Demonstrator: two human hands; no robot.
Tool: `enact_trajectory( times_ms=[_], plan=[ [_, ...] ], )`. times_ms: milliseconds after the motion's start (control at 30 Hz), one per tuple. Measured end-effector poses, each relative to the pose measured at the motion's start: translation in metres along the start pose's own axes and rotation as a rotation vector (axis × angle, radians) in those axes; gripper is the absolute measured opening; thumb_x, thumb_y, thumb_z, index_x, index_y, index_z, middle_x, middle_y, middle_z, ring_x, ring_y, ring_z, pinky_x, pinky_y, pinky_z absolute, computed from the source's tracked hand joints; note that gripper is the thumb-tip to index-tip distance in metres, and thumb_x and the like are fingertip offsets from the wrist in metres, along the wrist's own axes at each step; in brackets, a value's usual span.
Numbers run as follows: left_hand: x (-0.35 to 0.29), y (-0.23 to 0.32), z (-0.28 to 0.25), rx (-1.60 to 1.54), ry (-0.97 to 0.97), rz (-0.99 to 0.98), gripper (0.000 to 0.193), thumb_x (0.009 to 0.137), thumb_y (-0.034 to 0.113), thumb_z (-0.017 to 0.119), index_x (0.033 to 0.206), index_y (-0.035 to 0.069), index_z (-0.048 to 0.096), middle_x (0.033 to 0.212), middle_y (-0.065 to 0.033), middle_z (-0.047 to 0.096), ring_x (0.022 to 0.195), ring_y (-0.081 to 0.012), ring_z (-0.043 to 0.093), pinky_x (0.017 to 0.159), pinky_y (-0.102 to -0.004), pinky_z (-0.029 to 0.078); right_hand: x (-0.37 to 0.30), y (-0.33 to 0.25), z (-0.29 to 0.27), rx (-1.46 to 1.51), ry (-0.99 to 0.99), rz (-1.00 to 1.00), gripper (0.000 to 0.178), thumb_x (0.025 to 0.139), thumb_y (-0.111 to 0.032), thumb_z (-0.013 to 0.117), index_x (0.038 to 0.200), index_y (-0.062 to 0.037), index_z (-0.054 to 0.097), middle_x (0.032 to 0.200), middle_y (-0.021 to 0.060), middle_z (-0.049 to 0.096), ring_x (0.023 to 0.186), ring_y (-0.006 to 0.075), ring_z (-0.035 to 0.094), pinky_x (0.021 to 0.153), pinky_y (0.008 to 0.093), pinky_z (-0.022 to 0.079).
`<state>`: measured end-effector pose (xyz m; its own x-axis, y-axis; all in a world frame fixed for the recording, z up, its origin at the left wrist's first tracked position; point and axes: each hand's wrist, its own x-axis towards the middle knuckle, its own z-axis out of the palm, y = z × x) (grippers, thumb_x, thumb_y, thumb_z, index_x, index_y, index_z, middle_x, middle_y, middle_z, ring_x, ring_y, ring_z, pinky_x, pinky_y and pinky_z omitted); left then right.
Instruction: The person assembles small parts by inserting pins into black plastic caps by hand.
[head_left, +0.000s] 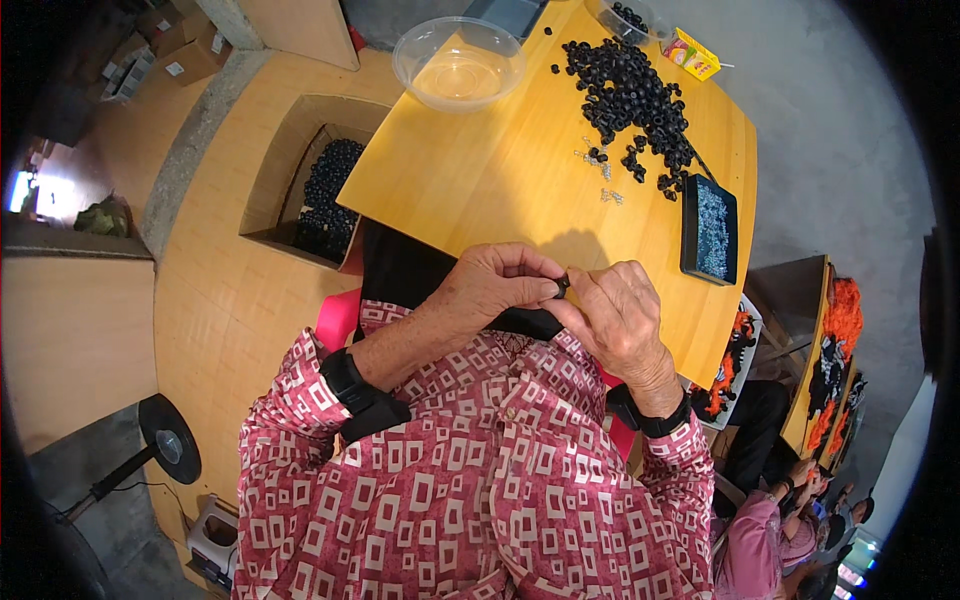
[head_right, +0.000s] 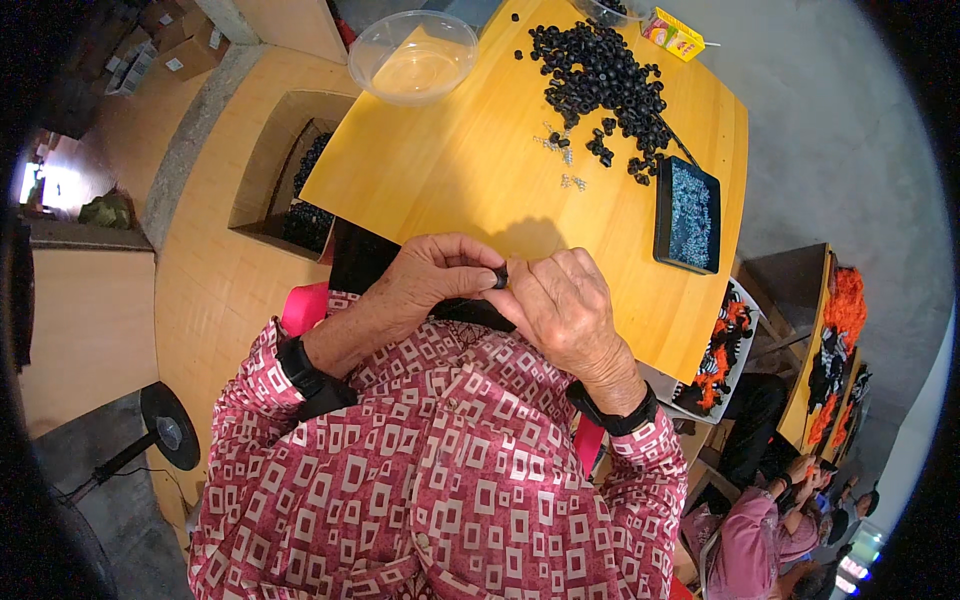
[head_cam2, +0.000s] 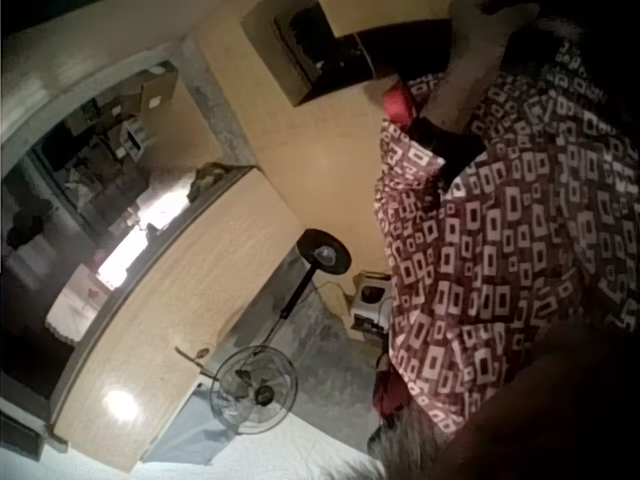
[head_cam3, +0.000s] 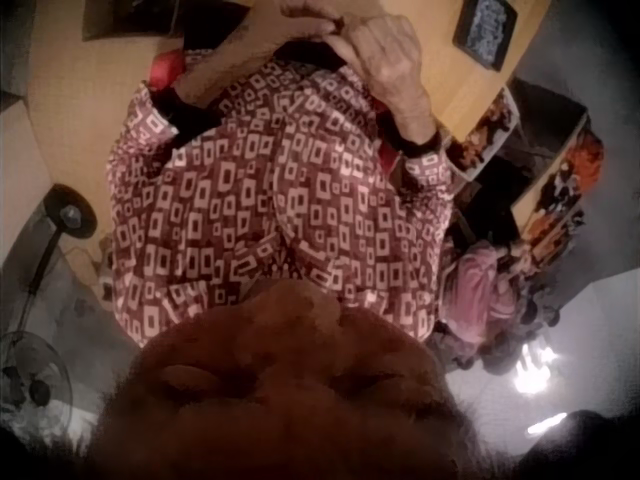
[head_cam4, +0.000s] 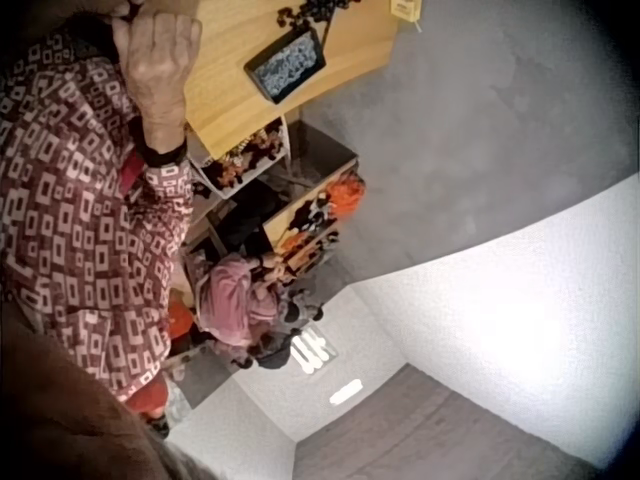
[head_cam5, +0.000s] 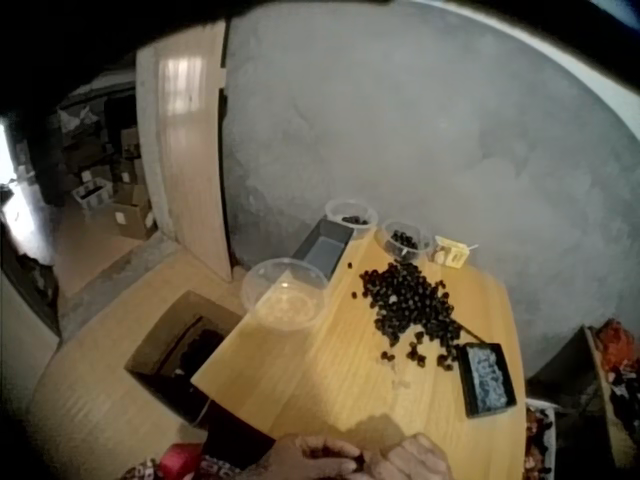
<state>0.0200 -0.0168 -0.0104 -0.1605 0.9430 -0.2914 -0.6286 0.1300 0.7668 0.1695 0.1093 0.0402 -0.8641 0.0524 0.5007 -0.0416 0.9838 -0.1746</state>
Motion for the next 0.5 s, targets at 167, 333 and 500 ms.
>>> enact_trajectory(
  times_ms=[167,333,500],
  plan=[
    [0.0013,-0.0022,0.0027,-0.026,0.017,0.032,0.020,0.085,0.004,0.070,0.105,0.001,0.065,0.093,-0.0035,0.067,0.083,-0.0094,0.064,0.078,-0.0224,0.053,0.0003,-0.0006,0.0002,0.017,-0.005,0.003,0.029,0.069,-0.014,0.079,0.089,0.0011,0.064,0.072,0.0072,0.054,0.066,0.0237,0.054,0.059,0.0354,0.043],
    [-0.0003,0.0017,0.0033,-0.028,0.025,-0.007,0.021,0.086,0.006,0.070,0.106,0.001,0.065,0.092,-0.0038,0.067,0.082,-0.0092,0.064,0.077,-0.0224,0.053,0.0015,0.0045,0.0018,0.030,-0.027,-0.034,0.026,0.070,-0.013,0.078,0.085,0.0003,0.063,0.070,0.0065,0.051,0.065,0.0238,0.053,0.059,0.0356,0.043],
    [0.0006,0.0003,-0.0028,-0.011,-0.033,-0.110,0.021,0.086,0.009,0.071,0.105,0.000,0.065,0.090,-0.0043,0.067,0.079,-0.0089,0.062,0.074,-0.0217,0.053,0.0025,0.0015,0.0016,-0.003,-0.106,-0.017,0.023,0.071,-0.013,0.076,0.084,0.0001,0.062,0.069,0.0076,0.048,0.065,0.0242,0.053,0.060,0.0361,0.044]
  ],
)
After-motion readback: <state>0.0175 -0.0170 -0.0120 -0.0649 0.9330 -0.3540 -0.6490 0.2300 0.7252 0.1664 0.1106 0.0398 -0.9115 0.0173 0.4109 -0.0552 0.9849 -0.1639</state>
